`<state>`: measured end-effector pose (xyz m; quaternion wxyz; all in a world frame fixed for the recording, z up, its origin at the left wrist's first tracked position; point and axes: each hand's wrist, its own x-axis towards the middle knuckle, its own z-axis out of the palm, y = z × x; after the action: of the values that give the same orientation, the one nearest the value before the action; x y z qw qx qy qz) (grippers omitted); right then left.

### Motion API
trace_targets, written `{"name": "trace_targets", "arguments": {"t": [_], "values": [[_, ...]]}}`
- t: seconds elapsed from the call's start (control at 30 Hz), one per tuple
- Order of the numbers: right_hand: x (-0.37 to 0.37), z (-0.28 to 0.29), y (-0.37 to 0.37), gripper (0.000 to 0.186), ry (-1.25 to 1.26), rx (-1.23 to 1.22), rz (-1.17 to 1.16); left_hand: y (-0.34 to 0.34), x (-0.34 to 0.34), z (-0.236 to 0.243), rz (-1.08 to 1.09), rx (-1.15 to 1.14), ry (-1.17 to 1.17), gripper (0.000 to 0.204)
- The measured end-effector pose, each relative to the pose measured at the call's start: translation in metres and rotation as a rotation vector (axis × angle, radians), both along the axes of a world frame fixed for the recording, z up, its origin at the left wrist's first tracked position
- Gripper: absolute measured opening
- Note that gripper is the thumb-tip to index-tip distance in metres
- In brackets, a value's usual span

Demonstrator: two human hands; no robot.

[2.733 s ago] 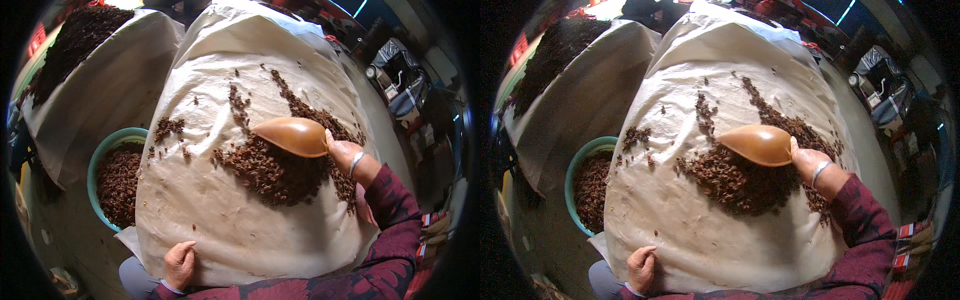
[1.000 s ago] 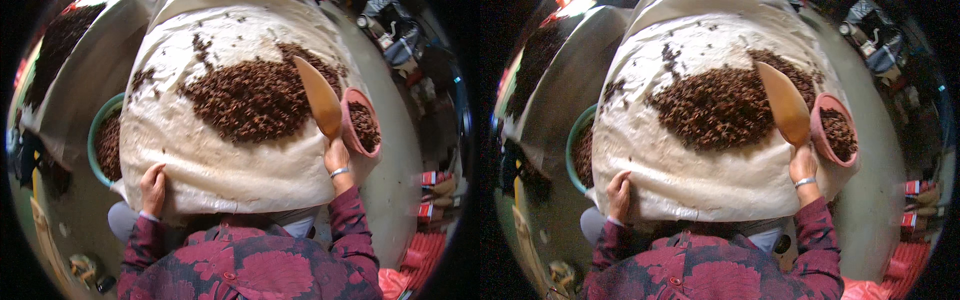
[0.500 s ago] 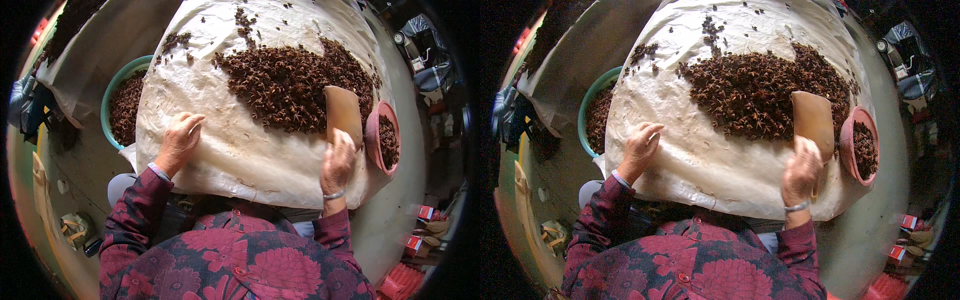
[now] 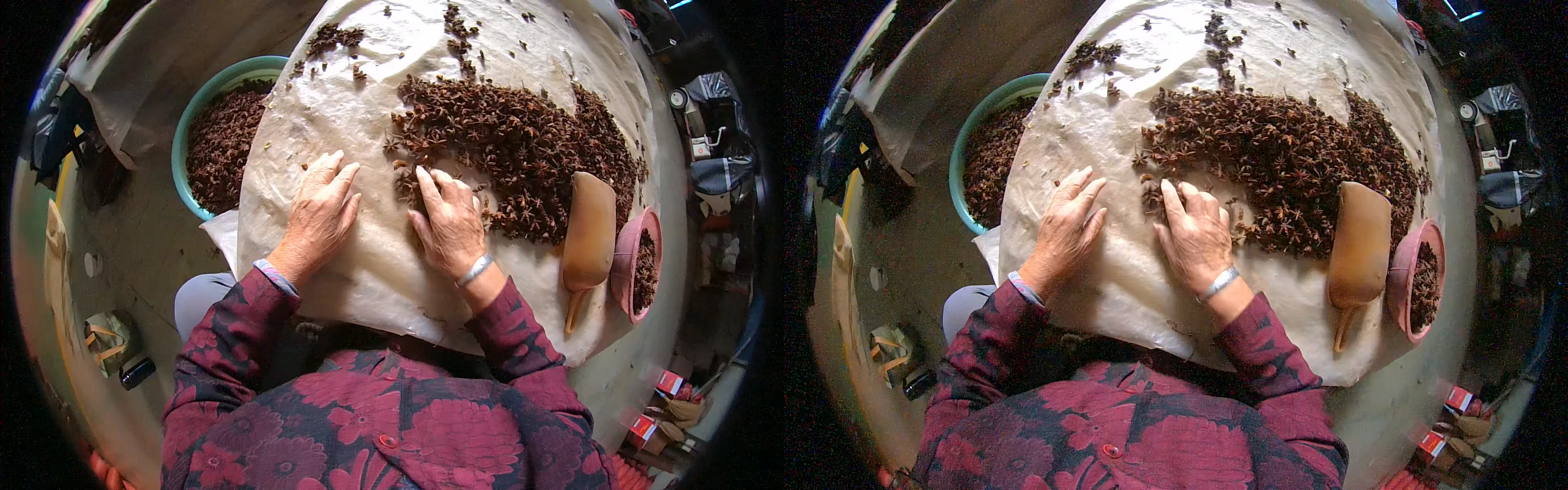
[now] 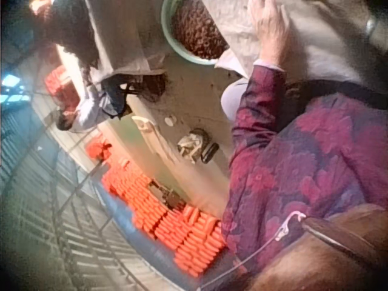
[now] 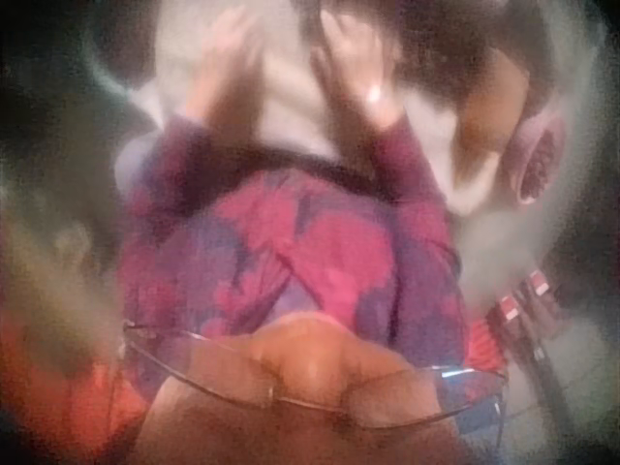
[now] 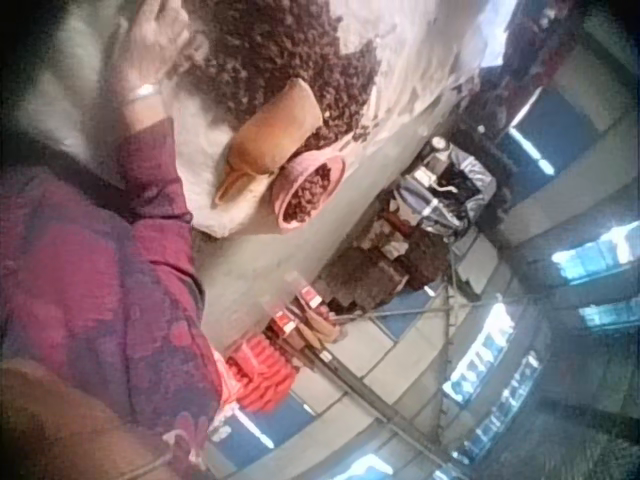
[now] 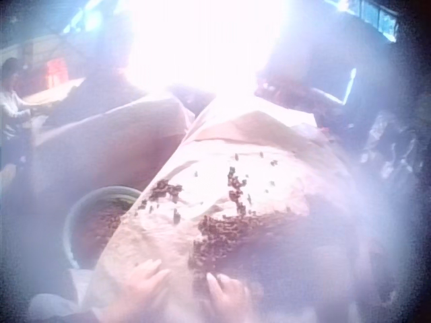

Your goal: The person sits at a low table and sorts star anise by hand, removing stems and debris from the pile. They use a plastic scoop to move the spice and a metal cup to transfer portions, working continuously on the task.

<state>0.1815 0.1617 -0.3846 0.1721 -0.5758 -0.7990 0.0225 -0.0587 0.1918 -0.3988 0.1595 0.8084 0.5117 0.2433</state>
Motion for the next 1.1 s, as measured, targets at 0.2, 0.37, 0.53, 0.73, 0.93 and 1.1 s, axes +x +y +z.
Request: {"name": "trace_targets", "arguments": {"t": [0.2,0.37,0.53,0.73,0.93,1.1], "values": [[0.021,0.022,-0.044,0.05,-0.023,-0.018,0.071,-0.013,0.024,0.005,-0.188,0.12,-0.155,0.048],[0.034,0.037,-0.059,0.029,0.084,-0.005,0.116,-0.027,0.028,0.003,-0.334,0.18,-0.042,0.031],[0.036,0.049,-0.026,0.008,0.279,0.033,-0.083,-0.033,0.013,0.001,-0.274,0.186,-0.082,0.023],[0.01,0.029,0.038,0.021,0.071,-0.047,-0.156,-0.023,0.007,0.008,-0.038,0.07,-0.413,0.015],[-0.005,0.015,0.055,0.012,0.103,-0.129,-0.075,-0.016,0.011,0.013,0.111,-0.339,-0.683,0.026],[-0.012,0.037,0.013,0.009,0.232,-0.114,0.051,-0.026,0.025,0.019,0.013,-0.513,-0.773,0.038]]}}
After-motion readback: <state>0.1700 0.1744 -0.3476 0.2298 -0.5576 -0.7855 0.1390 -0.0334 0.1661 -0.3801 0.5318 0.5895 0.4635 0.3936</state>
